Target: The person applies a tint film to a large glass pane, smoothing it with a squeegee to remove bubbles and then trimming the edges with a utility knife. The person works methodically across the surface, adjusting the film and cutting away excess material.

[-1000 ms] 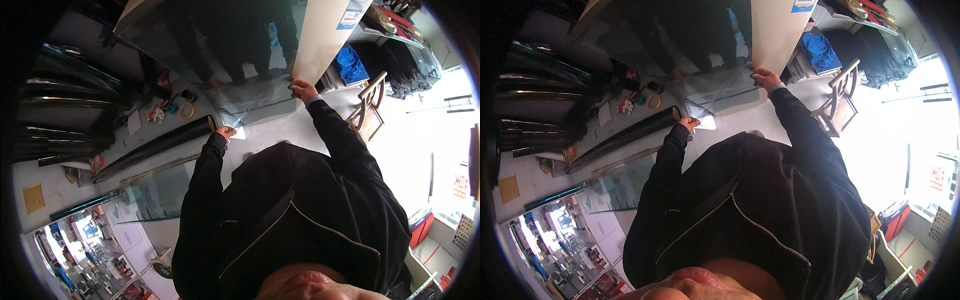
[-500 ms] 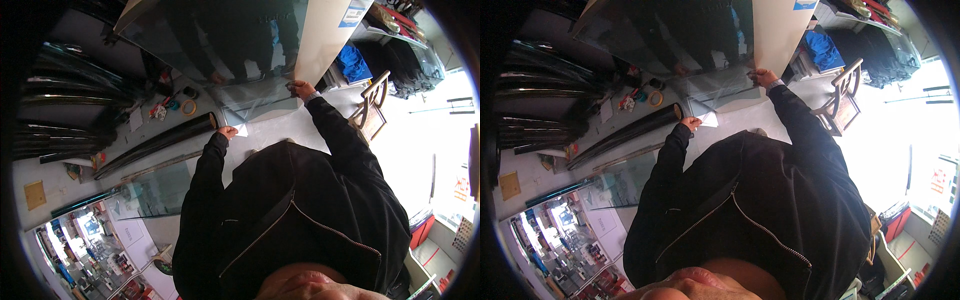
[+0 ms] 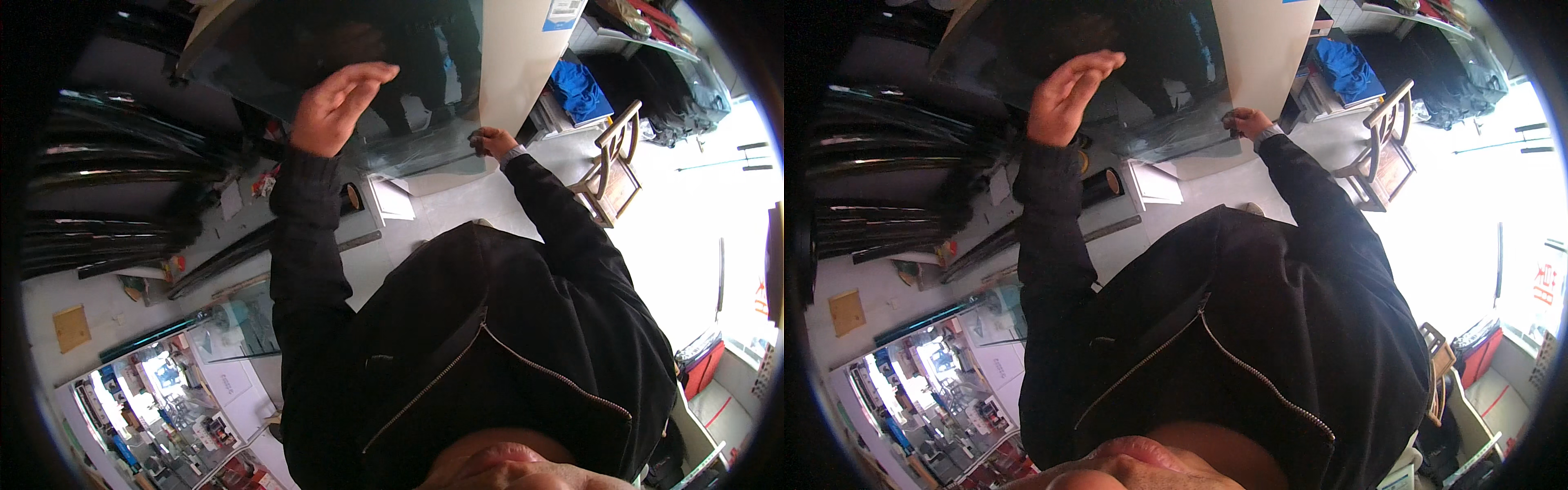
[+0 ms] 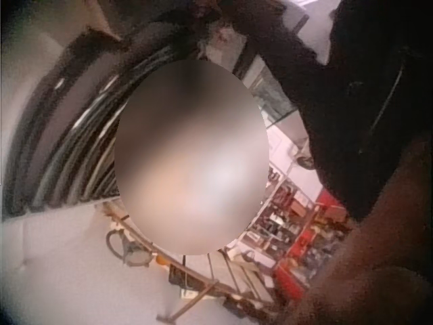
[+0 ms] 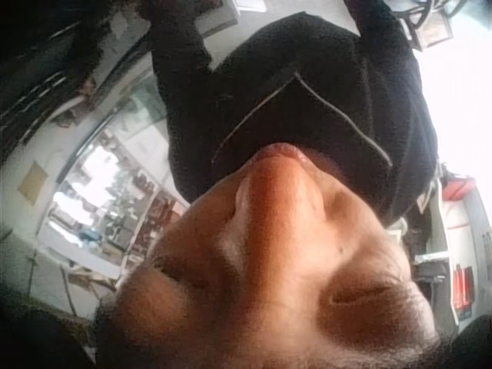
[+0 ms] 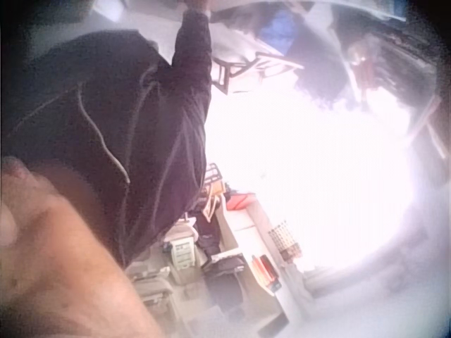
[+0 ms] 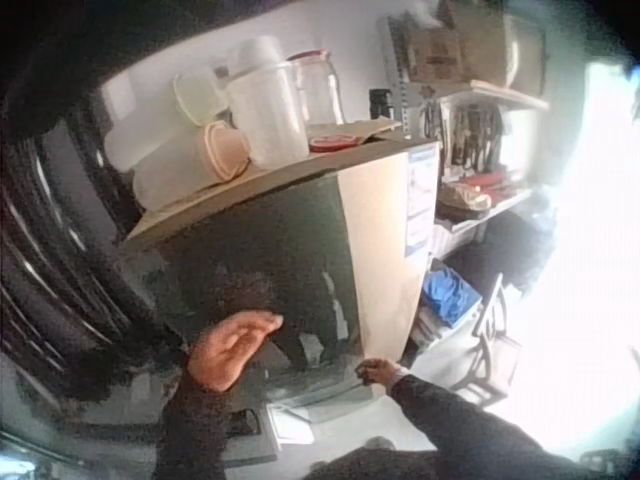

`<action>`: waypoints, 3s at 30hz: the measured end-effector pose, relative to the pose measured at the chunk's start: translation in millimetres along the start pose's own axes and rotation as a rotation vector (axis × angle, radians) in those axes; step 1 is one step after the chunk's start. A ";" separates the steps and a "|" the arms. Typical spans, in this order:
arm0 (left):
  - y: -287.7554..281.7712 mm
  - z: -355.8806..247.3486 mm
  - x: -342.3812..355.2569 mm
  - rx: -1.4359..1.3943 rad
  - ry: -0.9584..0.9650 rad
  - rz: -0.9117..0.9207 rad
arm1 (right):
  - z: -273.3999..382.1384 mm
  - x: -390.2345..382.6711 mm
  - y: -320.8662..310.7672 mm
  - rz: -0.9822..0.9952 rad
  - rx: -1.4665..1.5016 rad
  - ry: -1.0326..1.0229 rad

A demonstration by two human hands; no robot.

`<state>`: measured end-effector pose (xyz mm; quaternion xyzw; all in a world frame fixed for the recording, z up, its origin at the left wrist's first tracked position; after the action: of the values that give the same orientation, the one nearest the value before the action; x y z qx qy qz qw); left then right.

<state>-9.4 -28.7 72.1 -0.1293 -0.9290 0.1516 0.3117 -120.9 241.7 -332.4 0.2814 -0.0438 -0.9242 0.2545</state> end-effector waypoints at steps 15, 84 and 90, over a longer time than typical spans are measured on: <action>114.3 103.6 1.4 0.194 0.000 0.213 | 5.3 -39.2 12.1 0.120 0.011 -0.133; 145.1 21.8 -139.9 0.944 -0.124 0.234 | 97.0 -178.4 121.0 0.375 0.395 -0.422; 119.5 10.2 -138.1 0.904 -0.222 0.127 | 98.0 -180.2 133.7 0.429 0.443 -0.481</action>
<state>108.3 33.0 -53.5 -0.0201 -0.7879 0.5727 0.2257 13.9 208.9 -130.6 0.0893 -0.3586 -0.8577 0.3575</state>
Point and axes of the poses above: each hand's wrist, its own x-axis towards the middle knuckle, its own y-axis out of the palm, z = x × y, the point moved 6 cm from there along x, towards the middle knuckle, and after that the axes turned 9 degrees about y, right-handed, at the moved point
